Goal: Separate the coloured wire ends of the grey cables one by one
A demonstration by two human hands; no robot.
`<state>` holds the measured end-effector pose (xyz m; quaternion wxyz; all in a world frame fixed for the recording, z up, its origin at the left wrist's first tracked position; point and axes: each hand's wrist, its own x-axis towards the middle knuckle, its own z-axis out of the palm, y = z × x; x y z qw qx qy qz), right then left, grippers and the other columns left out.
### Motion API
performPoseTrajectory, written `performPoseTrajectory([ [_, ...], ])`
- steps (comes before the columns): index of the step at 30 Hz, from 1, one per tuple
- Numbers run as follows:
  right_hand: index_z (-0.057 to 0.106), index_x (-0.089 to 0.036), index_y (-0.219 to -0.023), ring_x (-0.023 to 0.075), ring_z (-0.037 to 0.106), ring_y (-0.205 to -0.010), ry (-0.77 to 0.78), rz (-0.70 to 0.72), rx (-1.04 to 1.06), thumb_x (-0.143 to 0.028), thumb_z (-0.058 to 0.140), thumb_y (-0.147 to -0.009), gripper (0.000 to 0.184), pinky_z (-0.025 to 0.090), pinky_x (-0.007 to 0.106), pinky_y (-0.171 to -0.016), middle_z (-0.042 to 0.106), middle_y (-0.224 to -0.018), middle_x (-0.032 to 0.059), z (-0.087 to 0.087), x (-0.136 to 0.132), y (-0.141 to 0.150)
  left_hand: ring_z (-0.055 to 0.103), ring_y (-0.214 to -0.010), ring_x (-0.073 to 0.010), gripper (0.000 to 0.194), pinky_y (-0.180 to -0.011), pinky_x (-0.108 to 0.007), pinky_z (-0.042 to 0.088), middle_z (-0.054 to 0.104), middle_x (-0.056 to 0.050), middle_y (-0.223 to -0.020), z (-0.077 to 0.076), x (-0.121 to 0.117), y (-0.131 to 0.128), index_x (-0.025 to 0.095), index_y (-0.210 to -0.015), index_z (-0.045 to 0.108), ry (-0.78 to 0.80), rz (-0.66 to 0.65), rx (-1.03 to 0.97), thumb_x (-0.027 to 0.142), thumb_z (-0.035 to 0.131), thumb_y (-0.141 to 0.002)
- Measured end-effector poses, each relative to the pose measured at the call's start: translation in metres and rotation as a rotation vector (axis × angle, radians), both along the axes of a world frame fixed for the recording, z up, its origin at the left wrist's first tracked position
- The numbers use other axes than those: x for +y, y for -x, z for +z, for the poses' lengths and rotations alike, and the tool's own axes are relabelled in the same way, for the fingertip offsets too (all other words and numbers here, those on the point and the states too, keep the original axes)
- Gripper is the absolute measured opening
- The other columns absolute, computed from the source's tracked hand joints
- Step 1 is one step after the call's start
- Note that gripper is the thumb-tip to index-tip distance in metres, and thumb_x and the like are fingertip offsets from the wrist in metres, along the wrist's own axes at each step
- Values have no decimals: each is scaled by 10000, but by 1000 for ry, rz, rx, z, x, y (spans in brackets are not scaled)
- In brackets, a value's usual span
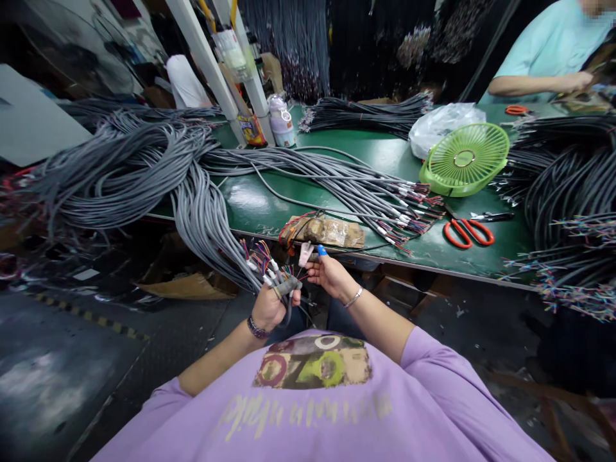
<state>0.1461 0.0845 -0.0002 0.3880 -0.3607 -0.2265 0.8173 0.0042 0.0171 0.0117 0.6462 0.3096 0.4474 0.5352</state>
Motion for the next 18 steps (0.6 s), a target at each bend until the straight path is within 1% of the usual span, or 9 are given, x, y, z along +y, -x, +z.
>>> performPoseTrajectory([
  [3, 638, -150, -799, 93, 519, -546, -40, 101, 56, -539, 566, -804, 396, 451, 223, -536, 620, -688, 27, 4, 11, 1, 525, -408, -97, 258, -406, -216, 440, 605, -6, -505, 5, 6, -3, 128, -660, 637, 0, -14, -25, 359, 744, -621],
  [5, 643, -148, -796, 87, 497, -521, -91, 93, 42, -513, 605, -786, 368, 440, 215, -522, 598, -631, 13, 5, 13, 4, 518, -399, -95, 268, -399, -213, 436, 596, -4, -491, 8, 10, -6, 125, -663, 639, 5, -17, -21, 367, 745, -616],
  [8, 634, -148, -761, 86, 481, -510, -133, 68, -6, -524, 652, -734, 377, 427, 219, -516, 569, -590, 0, 4, 11, 6, 507, -389, -93, 263, -392, -212, 428, 585, -2, -474, 10, 13, -8, 120, -673, 644, 13, -15, -12, 360, 740, -620],
  [10, 608, -155, -709, 78, 456, -495, -186, 17, -63, -539, 685, -688, 392, 406, 219, -508, 548, -576, -14, 2, 9, 7, 508, -390, -95, 248, -393, -213, 426, 584, -4, -470, 8, 14, -8, 119, -667, 644, 11, -13, -10, 348, 731, -628],
  [12, 572, -162, -648, 66, 412, -472, -280, -104, -171, -550, 702, -658, 409, 367, 214, -492, 515, -544, -31, 0, 7, 8, 512, -392, -98, 236, -396, -216, 428, 584, -5, -469, 6, 15, -8, 121, -654, 637, 5, -11, -15, 340, 722, -635],
  [14, 555, -165, -620, 64, 387, -467, -359, -219, -262, -582, 678, -665, 436, 336, 214, -484, 498, -523, -36, -3, 6, 9, 514, -394, -100, 228, -395, -217, 429, 584, -4, -471, 5, 16, -8, 122, -648, 633, 2, -10, -22, 332, 722, -633],
  [15, 561, -165, -628, 66, 386, -469, -374, -233, -266, -604, 652, -679, 451, 330, 215, -484, 501, -525, -34, -4, 6, 10, 514, -395, -99, 226, -391, -216, 427, 584, -3, -474, 5, 16, -8, 122, -648, 631, 4, -9, -26, 326, 726, -628],
  [16, 576, -163, -651, 68, 389, -474, -368, -210, -233, -623, 623, -695, 465, 333, 216, -487, 509, -535, -30, -5, 7, 11, 513, -395, -97, 225, -386, -212, 423, 585, -2, -480, 5, 16, -9, 121, -647, 630, 7, -5, -28, 320, 731, -621],
  [18, 615, -158, -724, 76, 414, -492, -307, -114, -97, -641, 592, -715, 484, 359, 222, -507, 531, -567, -20, -6, 9, 14, 508, -392, -91, 230, -376, -204, 414, 589, -1, -491, 6, 16, -10, 120, -646, 627, 20, 2, -27, 317, 740, -610],
])
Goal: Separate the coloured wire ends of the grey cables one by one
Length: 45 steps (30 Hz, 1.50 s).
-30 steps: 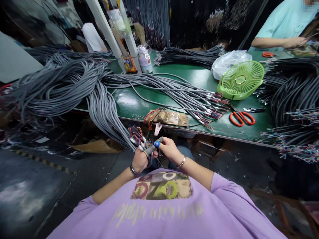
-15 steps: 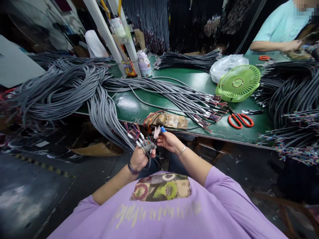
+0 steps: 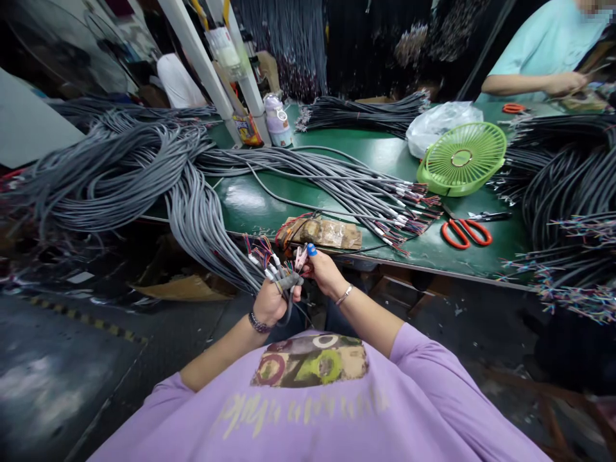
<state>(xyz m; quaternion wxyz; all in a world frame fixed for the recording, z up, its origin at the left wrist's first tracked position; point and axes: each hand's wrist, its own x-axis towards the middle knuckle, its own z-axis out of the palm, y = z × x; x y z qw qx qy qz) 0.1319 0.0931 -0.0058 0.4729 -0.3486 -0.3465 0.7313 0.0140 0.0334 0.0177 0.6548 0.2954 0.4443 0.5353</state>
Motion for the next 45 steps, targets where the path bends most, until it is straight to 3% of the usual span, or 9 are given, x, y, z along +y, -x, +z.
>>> performPoseTrajectory([
  [3, 650, -148, -792, 99, 475, -540, 111, 82, 151, -623, 621, -707, 484, 404, 246, -554, 572, -612, 1, 0, 4, 4, 505, -389, -87, 247, -377, -199, 415, 584, 2, -483, 0, 0, -1, 122, -641, 621, 23, 3, 19, 332, 745, -601],
  [10, 651, -146, -776, 102, 483, -537, 202, -2, 194, -613, 617, -720, 471, 396, 240, -539, 589, -622, 12, 2, 4, 9, 512, -392, -87, 241, -385, -196, 424, 594, 0, -490, -7, -1, 0, 129, -654, 624, 42, 7, 52, 329, 749, -603],
  [15, 647, -157, -839, 107, 484, -541, 238, 145, 182, -697, 463, -770, 574, 411, 241, -540, 589, -649, 24, 7, -1, 0, 514, -392, -94, 256, -392, -205, 420, 584, 2, -474, -8, -8, 1, 134, -638, 617, 11, 14, 50, 354, 745, -614],
  [19, 639, -163, -824, 98, 484, -551, 251, 209, 222, -625, 537, -772, 476, 426, 237, -548, 602, -699, 21, 10, -5, -6, 514, -399, -91, 253, -413, -211, 426, 574, 9, -464, -3, -17, -1, 135, -628, 619, -41, 47, 56, 364, 727, -642],
  [25, 643, -164, -774, 72, 450, -537, 146, 118, 164, -372, 712, -707, 229, 420, 205, -535, 570, -651, -17, 11, -7, -5, 521, -416, -86, 238, -433, -208, 427, 589, 13, -481, 0, -18, -6, 142, -628, 617, -67, 156, 86, 355, 718, -660],
  [30, 648, -159, -772, 93, 476, -543, 179, 84, 109, -537, 601, -767, 381, 439, 229, -535, 590, -653, 15, 5, -3, -2, 531, -422, -90, 240, -435, -210, 433, 598, 13, -493, 0, -15, -7, 142, -656, 625, -62, 183, 84, 362, 721, -655],
  [35, 655, -165, -788, 99, 497, -573, 51, 45, 66, -624, 559, -759, 470, 428, 224, -542, 619, -700, 24, -6, 2, 1, 530, -411, -92, 249, -427, -212, 432, 602, 9, -484, 0, -12, -8, 138, -653, 623, -56, 161, 80, 366, 723, -653],
  [40, 643, -170, -777, 113, 512, -554, 193, 124, 192, -608, 604, -737, 442, 436, 244, -535, 635, -679, 28, -2, 8, 5, 528, -406, -88, 259, -421, -206, 431, 598, 15, -485, 2, -10, -10, 137, -656, 612, -45, 168, 59, 362, 739, -636],
  [45, 629, -169, -749, 100, 497, -517, 257, 31, 226, -578, 619, -746, 409, 421, 235, -515, 631, -647, 15, 6, 8, 11, 510, -379, -85, 267, -394, -201, 409, 590, 14, -469, -1, -10, -11, 135, -631, 598, -16, 154, 54, 363, 735, -634],
])
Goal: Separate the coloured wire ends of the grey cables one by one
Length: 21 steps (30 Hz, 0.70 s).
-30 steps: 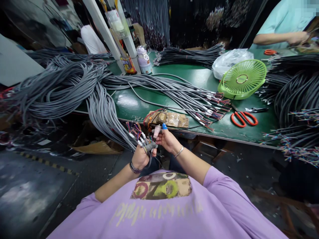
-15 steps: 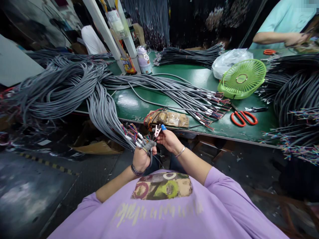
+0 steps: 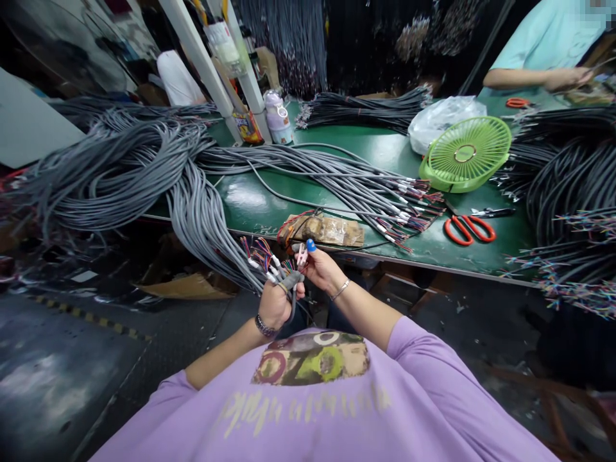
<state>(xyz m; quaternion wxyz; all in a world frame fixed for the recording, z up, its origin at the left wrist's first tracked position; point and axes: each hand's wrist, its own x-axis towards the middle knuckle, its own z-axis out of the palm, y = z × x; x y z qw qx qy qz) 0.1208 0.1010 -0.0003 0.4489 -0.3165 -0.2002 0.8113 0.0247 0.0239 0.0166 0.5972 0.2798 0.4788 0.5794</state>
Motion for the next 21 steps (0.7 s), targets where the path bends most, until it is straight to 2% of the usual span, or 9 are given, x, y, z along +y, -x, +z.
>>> performPoseTrajectory([
  [4, 634, -165, -777, 101, 523, -554, -3, 9, 16, -594, 591, -760, 432, 418, 220, -517, 627, -657, 17, -1, -2, 0, 505, -369, -88, 282, -386, -203, 402, 586, 9, -460, -3, 1, 1, 133, -601, 585, 22, -9, 14, 368, 738, -626],
  [9, 621, -160, -806, 94, 517, -536, -48, 162, 23, -657, 513, -771, 510, 445, 232, -542, 608, -667, 14, -5, -17, -16, 523, -394, -92, 265, -408, -208, 422, 594, 8, -477, -3, -2, 4, 134, -626, 606, -10, -6, 37, 371, 723, -648],
  [11, 610, -148, -752, 89, 515, -528, -107, 195, -37, -629, 604, -718, 483, 434, 224, -526, 602, -653, 12, -6, -27, -23, 540, -417, -97, 260, -423, -207, 431, 599, 3, -484, -4, -6, 5, 134, -618, 607, -26, -17, 56, 367, 714, -665],
  [13, 609, -145, -744, 77, 496, -514, -214, 184, -118, -515, 721, -665, 394, 415, 210, -525, 575, -604, -17, -6, -37, -28, 554, -438, -104, 262, -437, -208, 441, 603, -3, -491, -8, -9, 7, 134, -613, 609, -46, -39, 77, 369, 705, -680],
  [16, 616, -140, -724, 60, 461, -495, -358, 154, -267, -388, 773, -641, 305, 382, 198, -520, 553, -564, -41, -2, -45, -32, 551, -435, -104, 258, -440, -211, 444, 606, -7, -499, -13, -13, 10, 133, -626, 620, -63, -138, 103, 369, 703, -690],
  [19, 626, -131, -702, 73, 477, -517, -447, 211, -354, -387, 765, -640, 298, 380, 212, -526, 584, -588, -20, 2, -45, -33, 535, -411, -104, 230, -435, -220, 441, 609, -6, -494, -14, -16, 15, 131, -666, 638, -51, -311, 116, 348, 710, -690],
  [21, 630, -131, -696, 80, 477, -517, -457, 222, -390, -392, 763, -633, 300, 380, 220, -522, 587, -589, -17, 3, -43, -32, 541, -414, -109, 221, -443, -226, 446, 613, -9, -494, -14, -17, 18, 130, -670, 642, -44, -348, 114, 340, 712, -690],
])
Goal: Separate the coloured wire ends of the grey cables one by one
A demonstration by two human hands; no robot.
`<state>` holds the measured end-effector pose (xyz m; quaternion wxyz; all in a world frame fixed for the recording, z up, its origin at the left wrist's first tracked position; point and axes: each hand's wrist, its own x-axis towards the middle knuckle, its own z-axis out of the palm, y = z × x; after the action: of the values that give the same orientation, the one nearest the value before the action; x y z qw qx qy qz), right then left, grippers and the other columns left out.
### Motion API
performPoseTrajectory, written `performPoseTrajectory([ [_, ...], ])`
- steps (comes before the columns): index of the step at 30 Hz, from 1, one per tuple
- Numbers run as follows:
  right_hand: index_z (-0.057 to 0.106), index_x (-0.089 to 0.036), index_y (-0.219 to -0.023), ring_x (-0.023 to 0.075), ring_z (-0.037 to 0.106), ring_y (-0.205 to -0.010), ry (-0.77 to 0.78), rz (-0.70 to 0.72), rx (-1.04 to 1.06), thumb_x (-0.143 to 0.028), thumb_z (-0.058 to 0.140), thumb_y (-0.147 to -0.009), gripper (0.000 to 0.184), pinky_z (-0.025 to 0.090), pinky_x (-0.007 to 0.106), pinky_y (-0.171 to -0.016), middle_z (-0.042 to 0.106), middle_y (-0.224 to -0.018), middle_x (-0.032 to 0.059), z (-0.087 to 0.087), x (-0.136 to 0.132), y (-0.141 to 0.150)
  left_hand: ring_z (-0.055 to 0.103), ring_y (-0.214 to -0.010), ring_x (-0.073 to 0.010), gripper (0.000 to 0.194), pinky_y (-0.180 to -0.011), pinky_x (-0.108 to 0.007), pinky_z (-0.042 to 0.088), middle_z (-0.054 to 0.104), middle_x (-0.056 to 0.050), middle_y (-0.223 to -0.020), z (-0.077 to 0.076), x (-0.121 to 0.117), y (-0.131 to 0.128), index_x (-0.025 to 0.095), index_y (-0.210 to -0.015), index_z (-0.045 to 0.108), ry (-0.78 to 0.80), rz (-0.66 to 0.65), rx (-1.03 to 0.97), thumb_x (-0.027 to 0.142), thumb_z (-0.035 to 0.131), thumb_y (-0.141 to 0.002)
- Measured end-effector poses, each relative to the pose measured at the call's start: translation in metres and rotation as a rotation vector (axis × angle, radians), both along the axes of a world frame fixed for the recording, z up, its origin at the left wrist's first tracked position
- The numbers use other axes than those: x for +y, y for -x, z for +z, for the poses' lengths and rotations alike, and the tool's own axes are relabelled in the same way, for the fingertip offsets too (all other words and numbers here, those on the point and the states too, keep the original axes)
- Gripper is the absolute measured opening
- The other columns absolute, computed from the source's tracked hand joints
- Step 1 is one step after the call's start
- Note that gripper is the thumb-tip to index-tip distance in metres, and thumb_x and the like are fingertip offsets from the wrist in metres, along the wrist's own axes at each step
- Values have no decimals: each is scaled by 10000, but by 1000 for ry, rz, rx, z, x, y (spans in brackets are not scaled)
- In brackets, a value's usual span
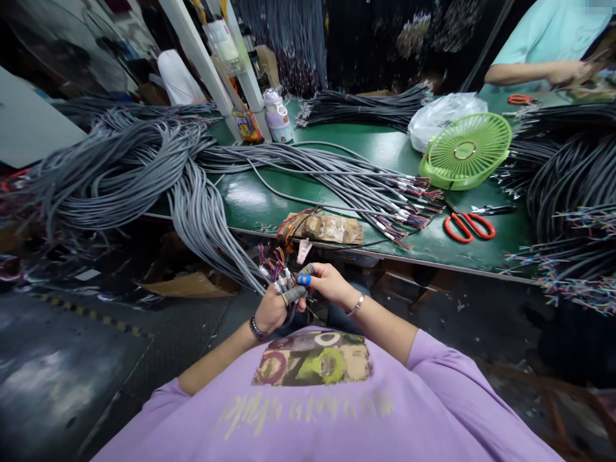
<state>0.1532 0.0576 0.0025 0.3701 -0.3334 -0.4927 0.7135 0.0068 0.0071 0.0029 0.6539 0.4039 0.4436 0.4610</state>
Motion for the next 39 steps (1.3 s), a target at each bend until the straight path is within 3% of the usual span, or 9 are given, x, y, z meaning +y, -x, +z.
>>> performPoseTrajectory([
  [13, 607, -144, -657, 70, 439, -480, 35, -174, 27, -362, 770, -624, 274, 343, 217, -494, 536, -530, -39, -10, 0, 2, 551, -418, -112, 235, -434, -224, 457, 597, -4, -475, 5, 7, -6, 132, -631, 628, 5, 287, -105, 346, 725, -651],
  [17, 600, -157, -692, 67, 444, -476, 227, -217, 208, -482, 671, -724, 333, 396, 219, -506, 559, -572, -25, -13, 12, 4, 537, -400, -101, 235, -414, -210, 435, 594, -4, -467, 13, 9, -6, 127, -619, 629, 22, 300, -130, 338, 731, -638],
  [21, 641, -148, -811, 83, 515, -527, 438, -116, 278, -574, 512, -822, 445, 446, 219, -517, 613, -672, 20, -8, 31, 9, 536, -406, -95, 229, -414, -203, 429, 600, -3, -479, 19, 11, -8, 129, -639, 640, 9, 287, -144, 341, 724, -652],
  [31, 683, -136, -823, 75, 504, -521, 413, -212, 389, -496, 607, -800, 369, 418, 187, -482, 605, -618, 2, -4, 40, 26, 521, -380, -95, 270, -405, -211, 432, 589, -2, -459, 12, 20, -16, 129, -588, 605, 62, 314, -105, 364, 730, -630],
  [39, 631, -150, -796, 95, 540, -531, 508, -114, 332, -641, 442, -825, 528, 467, 217, -525, 616, -648, 28, -4, 31, 14, 518, -384, -91, 268, -408, -209, 423, 587, -5, -458, 17, 13, -12, 131, -571, 607, 40, 310, -92, 365, 714, -647],
])
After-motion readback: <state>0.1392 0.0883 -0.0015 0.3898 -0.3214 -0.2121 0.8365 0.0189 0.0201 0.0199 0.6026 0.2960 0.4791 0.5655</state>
